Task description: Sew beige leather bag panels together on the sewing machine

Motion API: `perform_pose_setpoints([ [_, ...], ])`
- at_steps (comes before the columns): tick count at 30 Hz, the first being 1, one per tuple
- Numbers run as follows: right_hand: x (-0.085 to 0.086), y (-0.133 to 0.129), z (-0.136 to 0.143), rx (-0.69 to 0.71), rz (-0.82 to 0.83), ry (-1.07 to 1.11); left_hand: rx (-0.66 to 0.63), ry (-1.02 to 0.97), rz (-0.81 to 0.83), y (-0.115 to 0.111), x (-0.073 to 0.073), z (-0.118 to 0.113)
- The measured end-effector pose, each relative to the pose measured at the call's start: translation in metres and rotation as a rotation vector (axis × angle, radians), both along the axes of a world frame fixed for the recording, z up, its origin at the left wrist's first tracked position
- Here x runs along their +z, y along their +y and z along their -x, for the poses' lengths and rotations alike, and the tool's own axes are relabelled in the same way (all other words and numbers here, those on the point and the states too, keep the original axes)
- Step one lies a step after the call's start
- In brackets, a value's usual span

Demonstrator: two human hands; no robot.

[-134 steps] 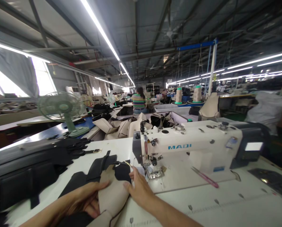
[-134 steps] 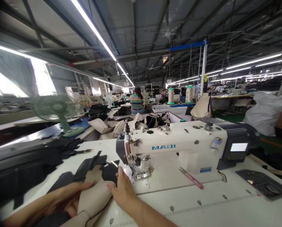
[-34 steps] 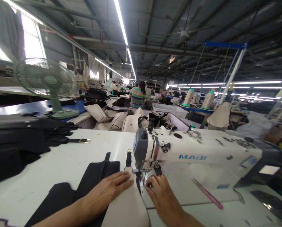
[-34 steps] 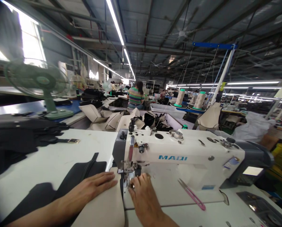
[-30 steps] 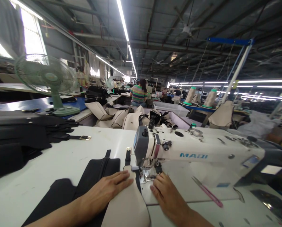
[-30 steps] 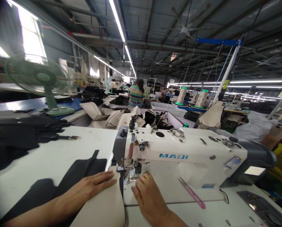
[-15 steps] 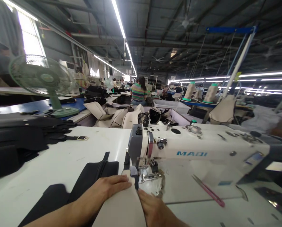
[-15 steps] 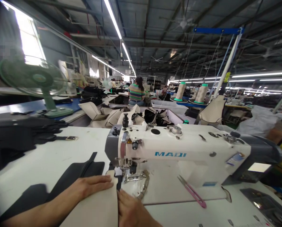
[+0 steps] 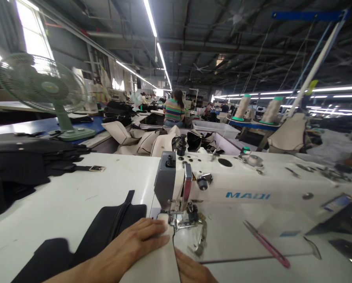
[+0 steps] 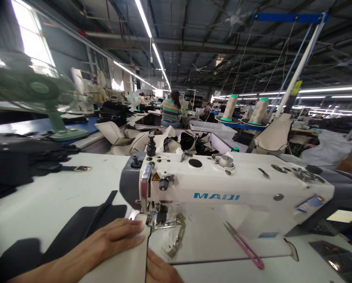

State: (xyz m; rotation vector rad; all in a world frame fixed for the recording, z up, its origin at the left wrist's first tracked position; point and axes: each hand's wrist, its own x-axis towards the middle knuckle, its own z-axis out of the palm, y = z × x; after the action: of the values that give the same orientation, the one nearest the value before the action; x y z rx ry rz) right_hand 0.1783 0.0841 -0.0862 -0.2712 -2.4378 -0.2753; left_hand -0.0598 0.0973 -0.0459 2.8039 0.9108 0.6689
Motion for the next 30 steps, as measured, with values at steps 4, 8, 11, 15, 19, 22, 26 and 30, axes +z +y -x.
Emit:
perform_pose_setpoints([
  [4, -0.005, -0.001, 0.003, -0.018, 0.007, 0.050, 0.038, -0.049, 0.142, -0.007, 0.001, 0.001],
  [8, -0.005, -0.001, 0.011, 0.004, -0.001, 0.205, 0.069, -0.059, 0.194, -0.009, 0.005, 0.001],
  [11, -0.001, 0.000, 0.013, 0.024, 0.041, 0.133, 0.096, -0.060, 0.217, -0.005, 0.008, -0.002],
  [15, 0.000, 0.003, 0.013, 0.035, 0.062, 0.072, 0.191, -0.078, 0.296, -0.003, 0.015, -0.004],
  [19, -0.002, 0.003, 0.012, 0.027, 0.056, 0.069, 0.185, -0.099, 0.300, -0.010, 0.021, 0.002],
  [22, -0.002, 0.003, 0.012, 0.028, 0.093, 0.110, 0.159, -0.100, 0.284, -0.014, 0.021, 0.006],
  [26, -0.006, 0.004, 0.011, 0.007, 0.066, 0.032, 0.100, -0.093, 0.247, -0.010, 0.017, 0.004],
  [30, -0.012, 0.007, 0.009, -0.014, 0.057, 0.009, 0.053, -0.085, 0.198, -0.001, 0.002, 0.003],
])
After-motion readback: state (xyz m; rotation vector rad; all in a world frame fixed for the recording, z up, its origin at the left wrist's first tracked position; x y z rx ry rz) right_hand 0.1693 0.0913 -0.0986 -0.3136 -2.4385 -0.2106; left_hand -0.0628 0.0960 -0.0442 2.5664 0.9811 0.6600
